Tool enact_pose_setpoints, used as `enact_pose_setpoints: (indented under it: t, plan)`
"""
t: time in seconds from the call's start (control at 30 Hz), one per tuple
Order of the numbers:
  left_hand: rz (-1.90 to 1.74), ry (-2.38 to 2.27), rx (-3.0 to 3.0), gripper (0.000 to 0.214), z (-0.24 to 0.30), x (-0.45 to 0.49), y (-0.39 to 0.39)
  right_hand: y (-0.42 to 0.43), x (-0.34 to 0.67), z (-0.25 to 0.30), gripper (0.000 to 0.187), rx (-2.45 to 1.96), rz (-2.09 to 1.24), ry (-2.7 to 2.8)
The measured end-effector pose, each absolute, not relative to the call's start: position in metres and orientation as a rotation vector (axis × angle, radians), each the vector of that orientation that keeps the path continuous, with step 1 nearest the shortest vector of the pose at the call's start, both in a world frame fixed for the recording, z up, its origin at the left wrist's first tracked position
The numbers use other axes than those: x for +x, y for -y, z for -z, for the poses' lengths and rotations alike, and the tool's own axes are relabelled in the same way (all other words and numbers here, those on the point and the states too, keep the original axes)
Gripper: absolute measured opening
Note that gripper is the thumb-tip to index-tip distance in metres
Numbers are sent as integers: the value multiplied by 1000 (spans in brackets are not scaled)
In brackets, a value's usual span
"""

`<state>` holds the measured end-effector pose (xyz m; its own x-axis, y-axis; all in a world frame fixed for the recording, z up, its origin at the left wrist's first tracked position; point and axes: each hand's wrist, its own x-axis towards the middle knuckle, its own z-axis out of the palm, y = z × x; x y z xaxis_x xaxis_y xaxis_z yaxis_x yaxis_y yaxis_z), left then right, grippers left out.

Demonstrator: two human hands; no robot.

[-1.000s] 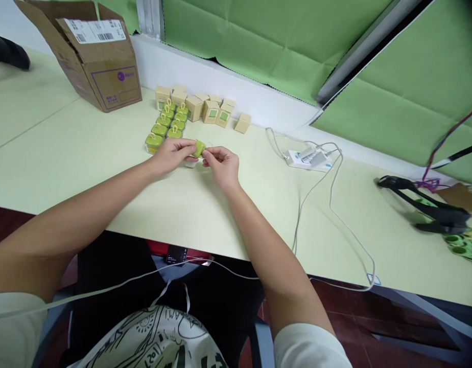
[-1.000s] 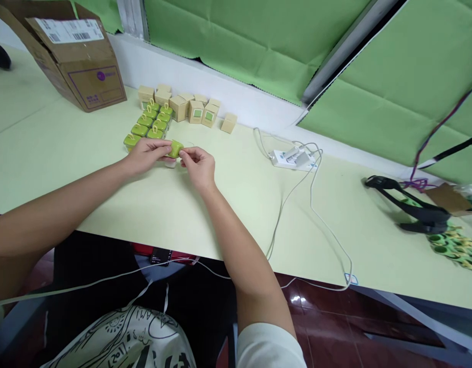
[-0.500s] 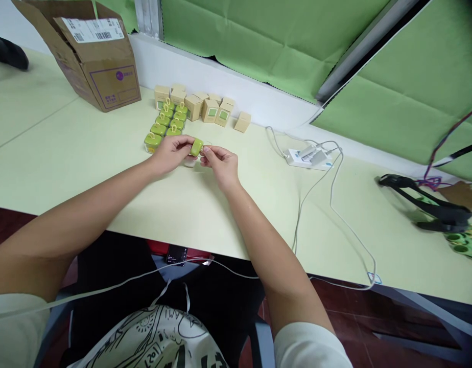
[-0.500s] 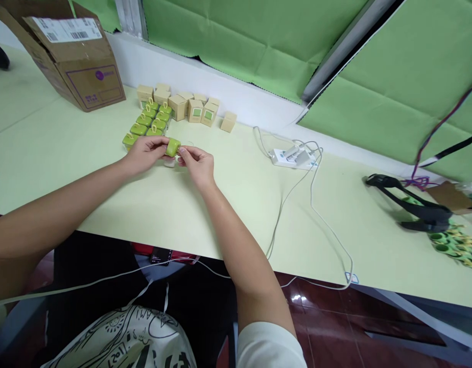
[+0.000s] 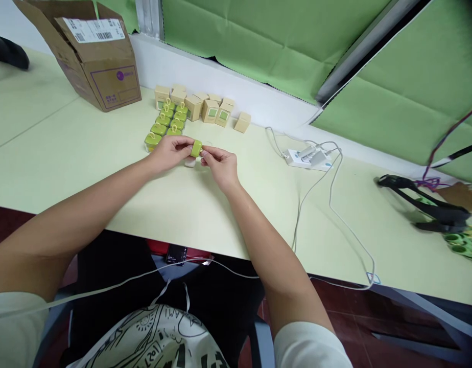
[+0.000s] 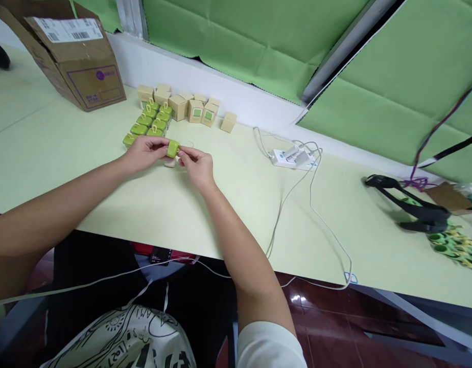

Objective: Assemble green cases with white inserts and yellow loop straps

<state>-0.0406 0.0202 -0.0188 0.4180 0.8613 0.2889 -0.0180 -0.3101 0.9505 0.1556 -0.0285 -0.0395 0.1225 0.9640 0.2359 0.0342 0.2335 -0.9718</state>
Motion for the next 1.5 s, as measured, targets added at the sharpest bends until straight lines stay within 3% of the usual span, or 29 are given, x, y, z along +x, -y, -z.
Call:
enact_pose_setpoints:
  t: [0.2,0.67,0.97,1.27,1.5]
  plan:
    - [-1073,-800,1635,53,14,-39,-16,30,155,38,46,-1091,-914,1252]
    - [-1143,-821,1666,35,14,-36,-16,39,140,26,93,-1098,-1119,1202]
    - [-1094,-828,1812,35,2,-38,-7,44,143,19,79,-1099,-1030,1367]
    - [-1148,-857,1815,17,2,-42,-16,39,146,19,67,-1141,-993,1296]
    - [-1176,-835,1800,16,5,-43,-19,32,156,26,49,-1279,-793,1274]
